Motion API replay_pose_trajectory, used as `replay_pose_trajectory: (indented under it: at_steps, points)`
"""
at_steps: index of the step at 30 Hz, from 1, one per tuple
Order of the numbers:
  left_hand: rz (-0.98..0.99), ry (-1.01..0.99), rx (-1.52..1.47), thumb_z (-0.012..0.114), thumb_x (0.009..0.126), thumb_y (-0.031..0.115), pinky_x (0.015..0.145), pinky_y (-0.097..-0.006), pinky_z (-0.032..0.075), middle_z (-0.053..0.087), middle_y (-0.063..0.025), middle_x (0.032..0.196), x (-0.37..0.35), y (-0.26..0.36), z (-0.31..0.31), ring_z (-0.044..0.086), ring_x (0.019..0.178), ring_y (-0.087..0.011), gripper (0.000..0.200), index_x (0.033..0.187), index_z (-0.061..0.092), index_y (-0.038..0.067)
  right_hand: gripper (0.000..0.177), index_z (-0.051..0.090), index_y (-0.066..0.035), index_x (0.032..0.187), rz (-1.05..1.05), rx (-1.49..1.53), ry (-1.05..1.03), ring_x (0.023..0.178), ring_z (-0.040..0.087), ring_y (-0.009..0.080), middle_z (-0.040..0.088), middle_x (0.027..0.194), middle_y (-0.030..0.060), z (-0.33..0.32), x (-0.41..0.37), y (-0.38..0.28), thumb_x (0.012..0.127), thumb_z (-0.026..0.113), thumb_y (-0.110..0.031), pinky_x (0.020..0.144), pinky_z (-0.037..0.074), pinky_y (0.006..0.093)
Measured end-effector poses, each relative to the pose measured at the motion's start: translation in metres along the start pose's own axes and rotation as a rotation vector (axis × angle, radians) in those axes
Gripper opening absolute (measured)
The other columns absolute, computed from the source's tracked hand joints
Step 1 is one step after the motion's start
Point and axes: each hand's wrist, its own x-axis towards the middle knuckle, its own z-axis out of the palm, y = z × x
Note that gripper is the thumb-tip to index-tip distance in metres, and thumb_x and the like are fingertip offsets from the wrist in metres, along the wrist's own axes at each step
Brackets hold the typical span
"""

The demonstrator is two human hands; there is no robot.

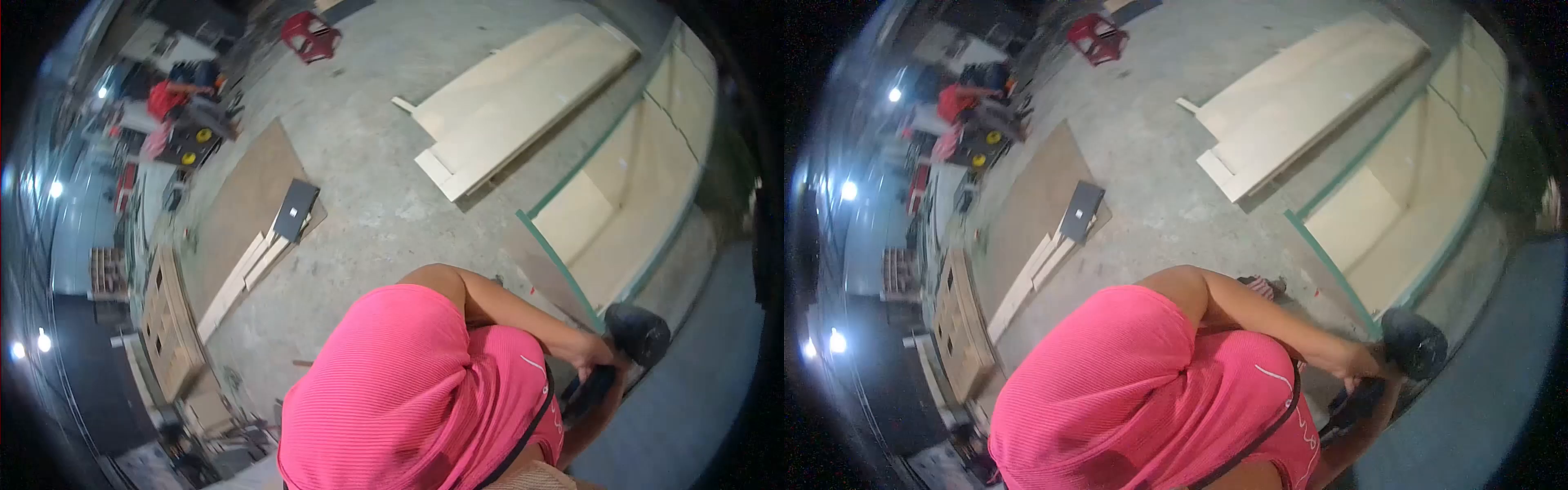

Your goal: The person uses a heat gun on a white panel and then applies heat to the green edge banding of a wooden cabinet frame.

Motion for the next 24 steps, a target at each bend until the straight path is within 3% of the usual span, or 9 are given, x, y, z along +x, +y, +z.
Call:
replay_pose_trajectory:
  at_steps: [5, 7, 9, 12, 15, 16, 17, 21, 24]
  points:
    - [-0.123, -0.079, -0.172, 0.066, 0.075, 0.051, 0.071, -0.0515, 0.052, 0.058, -0.0179, 0.100, 0.030, 0.003, 0.014, 0.059, 0.093, -0.0321, 0.068, 0.120, 0.045, 0.005, 0.030, 0.055, -0.002, 0.107, 0.110, -0.056, -0.114, 0.076, 0.058, 0.0109, 0.060, 0.090, 0.0044, 0.008, -0.020, -0.029, 0.093, 0.047, -0.028, 0.065, 0.047, 0.0239]
    - [-0.156, -0.074, -0.167, 0.064, 0.075, 0.054, 0.071, -0.0537, 0.052, 0.060, -0.0209, 0.090, 0.034, 0.004, 0.020, 0.062, 0.081, -0.0316, 0.060, 0.104, 0.055, 0.002, 0.031, 0.055, -0.002, 0.107, 0.147, -0.070, -0.137, 0.077, 0.058, 0.0111, 0.060, 0.089, 0.0046, 0.002, -0.033, -0.057, 0.093, 0.047, -0.028, 0.065, 0.047, 0.0240]
    - [-0.169, -0.172, -0.128, 0.059, 0.080, 0.054, 0.073, -0.0492, 0.053, 0.063, -0.0167, 0.089, 0.043, 0.005, 0.024, 0.064, 0.079, -0.0243, 0.053, 0.105, 0.056, 0.006, 0.031, 0.055, -0.002, 0.107, 0.182, -0.092, -0.158, 0.077, 0.059, 0.0112, 0.060, 0.089, 0.0048, 0.035, -0.032, -0.061, 0.093, 0.046, -0.029, 0.064, 0.047, 0.0241]
    - [-0.132, -0.049, -0.177, 0.060, 0.081, 0.053, 0.065, -0.0369, 0.056, 0.062, -0.0113, 0.074, 0.039, 0.013, 0.054, 0.062, 0.063, -0.0207, 0.050, 0.088, 0.061, 0.003, 0.032, 0.054, -0.003, 0.107, 0.239, -0.119, -0.181, 0.077, 0.059, 0.0114, 0.060, 0.088, 0.0051, -0.019, -0.051, -0.100, 0.093, 0.045, -0.030, 0.064, 0.047, 0.0242]
    - [-0.078, 0.053, -0.319, 0.063, 0.080, 0.052, 0.059, -0.0345, 0.056, 0.056, -0.0060, 0.065, 0.063, 0.003, 0.072, 0.059, 0.056, -0.0194, 0.048, 0.085, 0.060, 0.004, 0.030, 0.055, -0.002, 0.095, 0.125, -0.182, -0.042, 0.067, 0.057, 0.0095, 0.059, 0.080, 0.0051, 0.008, -0.070, -0.142, 0.092, 0.049, -0.031, 0.060, 0.046, 0.0196]
    - [-0.057, 0.073, -0.326, 0.066, 0.079, 0.050, 0.057, -0.0358, 0.055, 0.051, -0.0033, 0.062, 0.057, 0.010, 0.081, 0.056, 0.054, -0.0172, 0.045, 0.083, 0.059, 0.006, 0.030, 0.056, -0.002, 0.096, 0.283, -0.170, -0.036, 0.065, 0.058, 0.0111, 0.060, 0.078, 0.0060, -0.006, -0.062, -0.147, 0.091, 0.050, -0.032, 0.058, 0.047, 0.0209]
    - [-0.046, 0.076, -0.321, 0.066, 0.079, 0.050, 0.057, -0.0358, 0.055, 0.051, -0.0033, 0.062, 0.063, 0.010, 0.084, 0.056, 0.054, -0.0172, 0.045, 0.083, 0.059, 0.006, 0.030, 0.056, -0.003, 0.096, 0.444, -0.160, -0.031, 0.062, 0.059, 0.0126, 0.060, 0.077, 0.0069, -0.020, -0.052, -0.147, 0.091, 0.052, -0.032, 0.056, 0.049, 0.0222]
    - [0.024, 0.215, -0.413, 0.068, 0.075, 0.052, 0.051, -0.0397, 0.054, 0.059, -0.0119, 0.070, 0.075, 0.000, 0.096, 0.060, 0.056, -0.0230, 0.051, 0.087, 0.058, 0.004, 0.036, 0.058, -0.001, 0.098, 0.483, -0.224, -0.300, 0.060, 0.063, 0.0174, 0.063, 0.080, 0.0107, -0.060, -0.017, -0.138, 0.086, 0.058, -0.035, 0.051, 0.053, 0.0261]
    - [0.065, 0.223, -0.491, 0.065, 0.078, 0.051, 0.052, -0.0384, 0.054, 0.063, -0.0135, 0.075, 0.065, 0.006, 0.100, 0.061, 0.057, -0.0232, 0.051, 0.087, 0.059, 0.002, 0.042, 0.058, 0.001, 0.097, 0.506, -0.297, -0.274, 0.059, 0.064, 0.0184, 0.063, 0.076, 0.0117, -0.063, -0.015, -0.144, 0.086, 0.057, -0.039, 0.050, 0.054, 0.0275]
